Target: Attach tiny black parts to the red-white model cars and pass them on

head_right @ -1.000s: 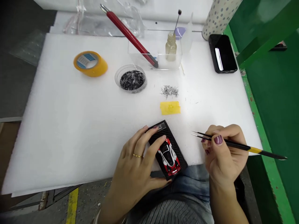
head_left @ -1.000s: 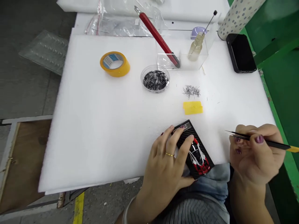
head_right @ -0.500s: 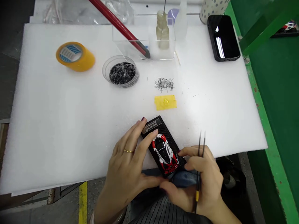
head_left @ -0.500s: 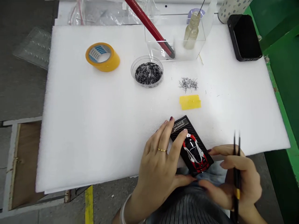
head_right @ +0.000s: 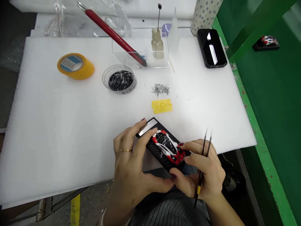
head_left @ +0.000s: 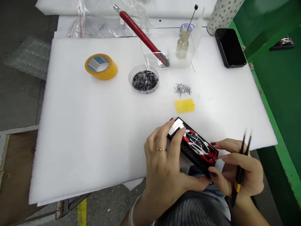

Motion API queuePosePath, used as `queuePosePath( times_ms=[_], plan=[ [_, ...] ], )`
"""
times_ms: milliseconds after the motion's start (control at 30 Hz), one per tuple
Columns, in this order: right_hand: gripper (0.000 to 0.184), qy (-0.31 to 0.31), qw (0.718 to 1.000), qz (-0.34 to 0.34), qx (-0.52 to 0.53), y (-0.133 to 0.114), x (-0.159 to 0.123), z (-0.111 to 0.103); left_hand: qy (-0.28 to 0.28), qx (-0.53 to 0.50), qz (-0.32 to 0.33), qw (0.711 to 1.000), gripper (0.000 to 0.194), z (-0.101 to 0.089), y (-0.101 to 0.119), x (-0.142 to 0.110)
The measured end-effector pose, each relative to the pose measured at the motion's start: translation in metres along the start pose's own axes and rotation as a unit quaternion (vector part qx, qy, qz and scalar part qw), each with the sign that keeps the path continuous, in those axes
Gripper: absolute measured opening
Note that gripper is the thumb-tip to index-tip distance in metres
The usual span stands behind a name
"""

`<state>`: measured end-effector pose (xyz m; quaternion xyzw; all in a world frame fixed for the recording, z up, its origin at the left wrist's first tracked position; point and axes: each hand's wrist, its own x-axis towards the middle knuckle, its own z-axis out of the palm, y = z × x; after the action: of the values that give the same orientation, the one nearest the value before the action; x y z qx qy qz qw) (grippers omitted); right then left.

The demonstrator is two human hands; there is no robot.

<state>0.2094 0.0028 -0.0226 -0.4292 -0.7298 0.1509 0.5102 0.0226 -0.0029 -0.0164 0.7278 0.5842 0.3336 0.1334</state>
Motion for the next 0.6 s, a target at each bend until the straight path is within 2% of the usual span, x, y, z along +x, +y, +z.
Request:
queuePosePath(
  times_ms=[67, 233, 600],
  plan=[
    [0.021, 0.008, 0.999, -0.031, -0.013, 0.003, 0.004, -0.003, 0.006, -0.005, -0.004, 1.000, 0.094, 0.002, 0.005, 0.003],
    [0.017, -0.046, 0.997, -0.063, -0.029, 0.006, 0.013, -0.009, 0.018, -0.008, -0.006, 1.000, 0.088, 0.006, 0.010, 0.007],
    [0.020, -0.055, 0.996, -0.059, -0.030, -0.001, 0.015, -0.003, 0.021, 0.001, -0.004, 1.000, 0.091, 0.006, 0.009, 0.005]
  ],
)
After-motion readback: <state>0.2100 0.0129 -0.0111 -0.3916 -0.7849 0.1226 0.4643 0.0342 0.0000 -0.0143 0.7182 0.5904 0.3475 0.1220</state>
